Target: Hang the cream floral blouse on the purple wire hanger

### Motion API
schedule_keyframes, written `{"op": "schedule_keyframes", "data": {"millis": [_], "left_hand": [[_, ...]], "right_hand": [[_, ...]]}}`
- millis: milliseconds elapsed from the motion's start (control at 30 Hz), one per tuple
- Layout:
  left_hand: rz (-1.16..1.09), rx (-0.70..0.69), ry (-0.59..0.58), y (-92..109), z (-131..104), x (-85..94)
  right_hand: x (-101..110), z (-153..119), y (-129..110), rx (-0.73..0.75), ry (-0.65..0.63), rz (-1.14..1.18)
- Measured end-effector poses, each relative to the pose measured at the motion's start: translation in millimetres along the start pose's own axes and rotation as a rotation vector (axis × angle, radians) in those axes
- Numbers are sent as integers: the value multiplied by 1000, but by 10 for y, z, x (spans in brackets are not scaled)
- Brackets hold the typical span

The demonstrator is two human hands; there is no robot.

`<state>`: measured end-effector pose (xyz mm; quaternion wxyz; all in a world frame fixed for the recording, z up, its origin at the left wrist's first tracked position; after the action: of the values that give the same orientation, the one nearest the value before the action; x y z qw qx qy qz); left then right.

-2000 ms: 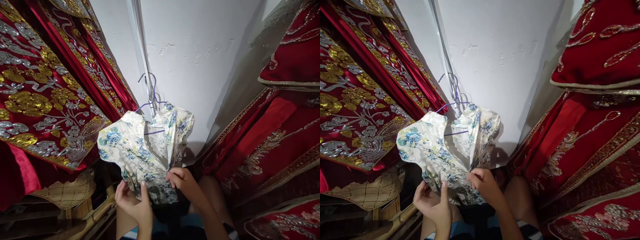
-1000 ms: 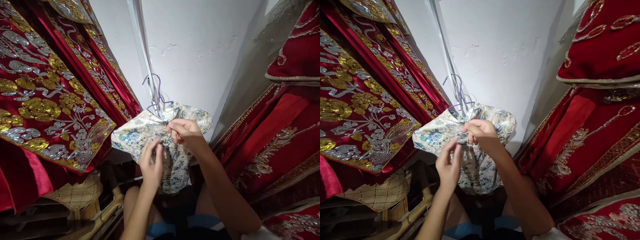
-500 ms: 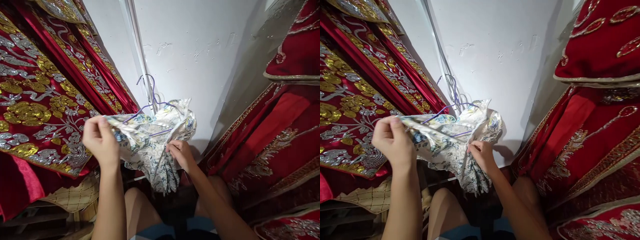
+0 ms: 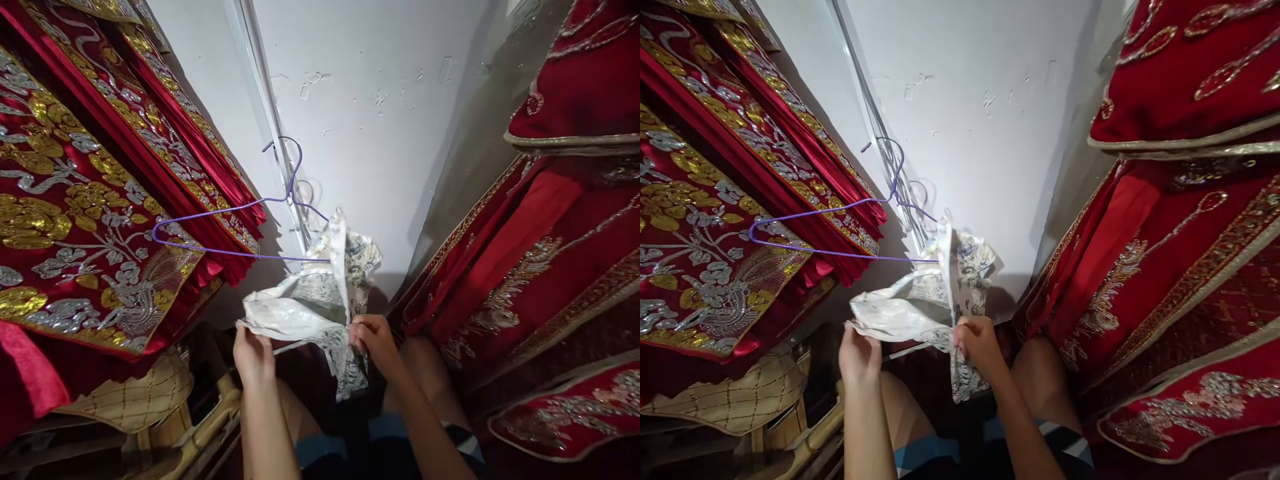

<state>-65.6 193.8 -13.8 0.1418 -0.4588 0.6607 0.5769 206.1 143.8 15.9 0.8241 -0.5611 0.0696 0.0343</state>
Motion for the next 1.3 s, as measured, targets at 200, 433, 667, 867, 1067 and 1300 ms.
{"op": "schedule_keyframes", "data": {"millis": [200, 433, 667, 867, 1067, 1300], "left_hand": [[356, 99, -314, -432, -767, -503], [1048, -197, -586, -612, -1422, -1228], [1382, 219, -876, -720, -1179, -693], [1681, 342, -933, -497, -1301, -36], [2073, -294, -606, 405, -1109, -382], [2355, -661, -435, 1149, -990, -955]], "right_hand": [[359, 27, -31, 109, 110, -175], [-238, -303, 217, -307, -195, 380], [-75, -224, -185, -239, -653, 311], [300, 448, -676, 157, -410, -172], [-25, 1188, -988, 376, -432, -439], [-210, 1624, -696, 417, -433, -707]]}}
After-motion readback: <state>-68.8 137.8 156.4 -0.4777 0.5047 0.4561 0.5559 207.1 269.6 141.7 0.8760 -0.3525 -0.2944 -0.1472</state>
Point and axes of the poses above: each hand's wrist, its own z-axis towards the middle knuckle, its own x-axis out of the back of the hand, y = z × x, the point moved 7 cm from there along z, towards the middle knuckle, and after that the axes turned 15 degrees about x, right-handed, at the moved point
